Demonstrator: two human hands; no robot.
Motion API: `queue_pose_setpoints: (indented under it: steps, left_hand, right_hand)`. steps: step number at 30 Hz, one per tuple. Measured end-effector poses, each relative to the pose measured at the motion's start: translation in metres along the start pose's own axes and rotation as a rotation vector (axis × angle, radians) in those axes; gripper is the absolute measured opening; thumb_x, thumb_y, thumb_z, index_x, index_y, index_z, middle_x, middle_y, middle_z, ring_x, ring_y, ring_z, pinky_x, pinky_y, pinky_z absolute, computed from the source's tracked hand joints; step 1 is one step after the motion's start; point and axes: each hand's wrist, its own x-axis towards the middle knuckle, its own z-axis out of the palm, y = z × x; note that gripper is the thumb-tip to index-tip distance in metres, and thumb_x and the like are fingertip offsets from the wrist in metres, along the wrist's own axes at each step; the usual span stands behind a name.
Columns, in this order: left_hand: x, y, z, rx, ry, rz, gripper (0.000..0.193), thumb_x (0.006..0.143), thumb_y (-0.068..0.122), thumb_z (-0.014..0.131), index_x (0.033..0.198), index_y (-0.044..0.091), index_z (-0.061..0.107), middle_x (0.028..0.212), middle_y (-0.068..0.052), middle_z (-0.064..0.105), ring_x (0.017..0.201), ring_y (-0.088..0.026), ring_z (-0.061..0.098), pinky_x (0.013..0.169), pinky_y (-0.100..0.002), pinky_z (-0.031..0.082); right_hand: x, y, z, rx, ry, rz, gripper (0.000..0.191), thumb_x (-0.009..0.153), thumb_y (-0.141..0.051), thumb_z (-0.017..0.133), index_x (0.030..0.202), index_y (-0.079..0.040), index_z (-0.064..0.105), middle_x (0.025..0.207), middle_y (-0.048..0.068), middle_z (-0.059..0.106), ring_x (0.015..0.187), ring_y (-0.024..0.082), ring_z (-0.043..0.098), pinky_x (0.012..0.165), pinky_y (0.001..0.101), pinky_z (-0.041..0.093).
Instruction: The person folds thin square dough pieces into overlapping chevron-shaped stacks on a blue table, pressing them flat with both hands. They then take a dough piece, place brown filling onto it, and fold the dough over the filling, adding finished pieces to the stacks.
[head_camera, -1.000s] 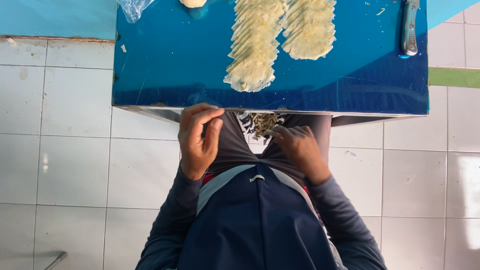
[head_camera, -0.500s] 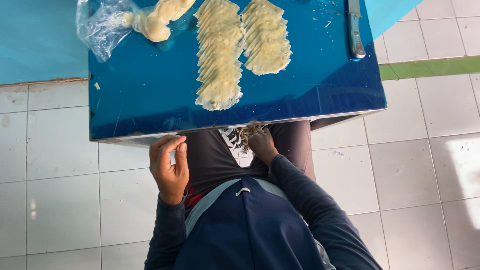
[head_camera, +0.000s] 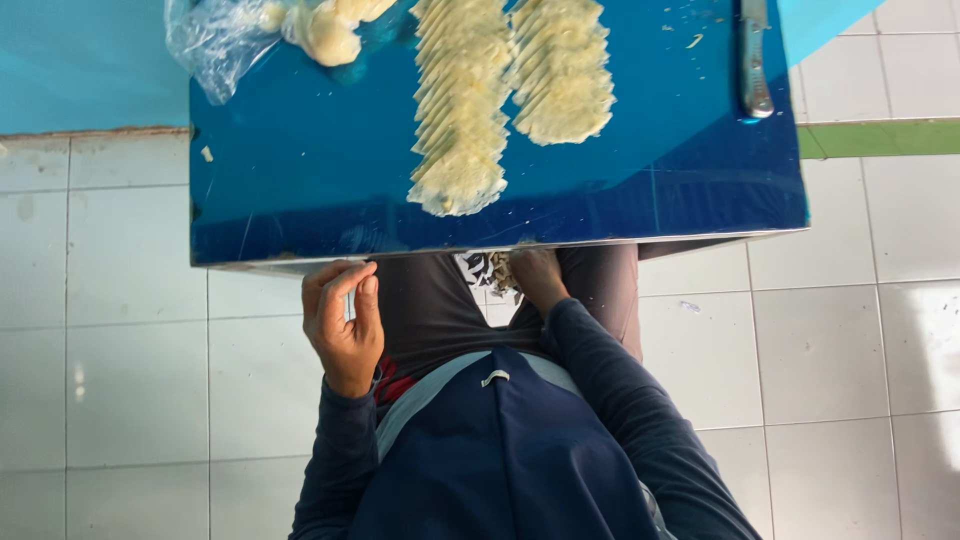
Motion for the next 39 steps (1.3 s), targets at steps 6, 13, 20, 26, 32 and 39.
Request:
queue_pose_setpoints:
  steps: [6, 13, 20, 26, 32, 39]
  left_hand:
    - [0.000, -0.007, -0.001, -0.010, 0.005, 0.007, 0.012, 0.104, 0.004, 0.070, 0.116, 0.006, 0.069, 0.116, -0.009, 0.064, 0.108, -0.021, 0.065, 0.086, -0.028, 0.059]
    - [0.011, -0.006, -0.021, 0.125, 0.133, 0.158, 0.009, 0.107, 0.003, 0.069, 0.116, 0.005, 0.068, 0.115, -0.010, 0.063, 0.106, -0.020, 0.064, 0.084, -0.029, 0.058]
    - [0.050, -0.017, -0.035, 0.193, 0.280, 0.250, 0.006, 0.110, 0.009, 0.066, 0.114, 0.006, 0.068, 0.116, -0.010, 0.060, 0.106, -0.022, 0.063, 0.082, -0.030, 0.057]
    - [0.082, -0.007, -0.054, 0.221, 0.141, 0.227, 0.012, 0.110, 0.008, 0.071, 0.121, 0.009, 0.069, 0.121, -0.010, 0.061, 0.111, -0.022, 0.061, 0.083, -0.029, 0.055]
    - [0.114, 0.007, -0.036, 0.308, -0.142, 0.308, 0.019, 0.103, 0.016, 0.077, 0.119, 0.010, 0.072, 0.120, -0.008, 0.064, 0.111, -0.027, 0.061, 0.096, -0.042, 0.048]
    - [0.099, 0.034, 0.026, 0.289, -0.247, 0.176, 0.025, 0.095, 0.025, 0.079, 0.110, 0.008, 0.069, 0.105, -0.008, 0.063, 0.097, -0.026, 0.060, 0.086, -0.044, 0.046]
  right_hand:
    - [0.001, 0.009, 0.000, -0.156, 0.265, -0.041, 0.016, 0.078, -0.014, 0.062, 0.088, -0.008, 0.072, 0.089, 0.015, 0.070, 0.090, 0.033, 0.069, 0.088, 0.0528, 0.051]
    - [-0.002, 0.023, 0.003, 0.331, 0.231, 0.088, 0.009, 0.090, -0.010, 0.067, 0.086, -0.002, 0.070, 0.087, 0.020, 0.069, 0.085, 0.040, 0.067, 0.081, 0.0541, 0.051]
    - [-0.012, 0.035, -0.030, 0.962, 0.345, 0.372, 0.013, 0.091, -0.004, 0.069, 0.104, -0.001, 0.072, 0.092, 0.015, 0.074, 0.084, 0.028, 0.072, 0.073, 0.0390, 0.055]
    - [-0.102, 0.039, -0.148, 1.114, -0.433, -0.019, 0.021, 0.098, -0.015, 0.064, 0.115, -0.007, 0.073, 0.098, 0.006, 0.077, 0.089, 0.015, 0.072, 0.075, 0.0325, 0.058]
    - [-0.119, 0.066, -0.264, 1.076, -0.222, -0.346, 0.030, 0.089, -0.004, 0.071, 0.119, -0.005, 0.070, 0.110, 0.010, 0.075, 0.095, 0.021, 0.076, 0.076, 0.0326, 0.063]
    - [-0.055, 0.039, -0.303, 0.623, 0.287, -0.357, 0.028, 0.090, -0.009, 0.075, 0.116, -0.004, 0.070, 0.105, 0.009, 0.073, 0.093, 0.026, 0.071, 0.081, 0.0385, 0.055]
